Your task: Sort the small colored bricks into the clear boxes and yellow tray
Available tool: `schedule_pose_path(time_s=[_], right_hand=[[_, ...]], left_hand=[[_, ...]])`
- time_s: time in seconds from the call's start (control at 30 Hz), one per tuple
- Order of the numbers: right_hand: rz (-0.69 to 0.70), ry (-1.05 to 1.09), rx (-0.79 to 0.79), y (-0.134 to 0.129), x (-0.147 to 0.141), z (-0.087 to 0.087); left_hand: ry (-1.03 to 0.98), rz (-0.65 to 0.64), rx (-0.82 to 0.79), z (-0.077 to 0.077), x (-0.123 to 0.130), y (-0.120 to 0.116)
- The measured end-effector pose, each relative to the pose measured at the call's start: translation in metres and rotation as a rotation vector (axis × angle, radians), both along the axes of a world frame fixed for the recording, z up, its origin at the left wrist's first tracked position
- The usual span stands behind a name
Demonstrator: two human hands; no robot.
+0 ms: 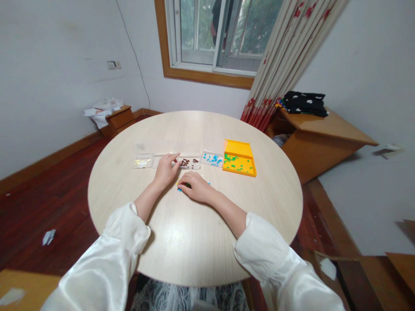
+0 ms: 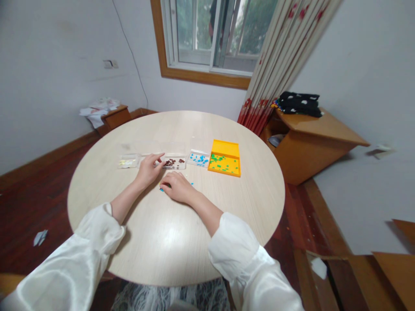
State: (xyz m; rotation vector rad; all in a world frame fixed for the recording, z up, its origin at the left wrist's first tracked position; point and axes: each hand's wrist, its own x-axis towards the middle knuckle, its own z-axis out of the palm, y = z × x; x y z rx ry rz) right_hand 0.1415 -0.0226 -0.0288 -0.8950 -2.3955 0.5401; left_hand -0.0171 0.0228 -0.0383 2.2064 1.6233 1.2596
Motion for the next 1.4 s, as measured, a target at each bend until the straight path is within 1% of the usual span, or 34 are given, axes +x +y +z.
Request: schedule_pose_path(time_s=[0.2,0.6,0.83,1.03,1.27,1.33,1.4], right_hand=[[-0.031,0.023,-0.021,-0.0004,0.0011,0.0025],[-0.065,0.004,-0.026,0.0001,0.0026,0.0012],[-0.055,-0.003,-0.026,-0.0007,0.0033,0.0039],[-0.077,-0.003,-0.050,0.0011,0.0033,0.0034],[-0.086,-0.039,-0.037,0.0012,0.0038,0.0024],[-0.108,-0.011,-0.045,0.0021,0.0037,0.0016],[-0.147,0.070,-0.058,0.0039,0.0040,0.0009]], left_hand=[[-0.006,0.000,0.006,0.0014,0.0001,-0.0005],[-0.029,0.019,0.005,0.0024,0.0002,-0.0026],[-0.046,0.016,0.009,0.0022,0.0003,-0.0024],[-0.038,0.017,0.009,0.0013,-0.0002,-0.0027],[-0.054,0.021,0.017,0.0018,-0.0002,-0.0026],[-0.056,0.021,0.015,0.0032,0.0001,-0.0033],[-0.057,0.012,0.018,0.0054,0.0005,-0.0046]])
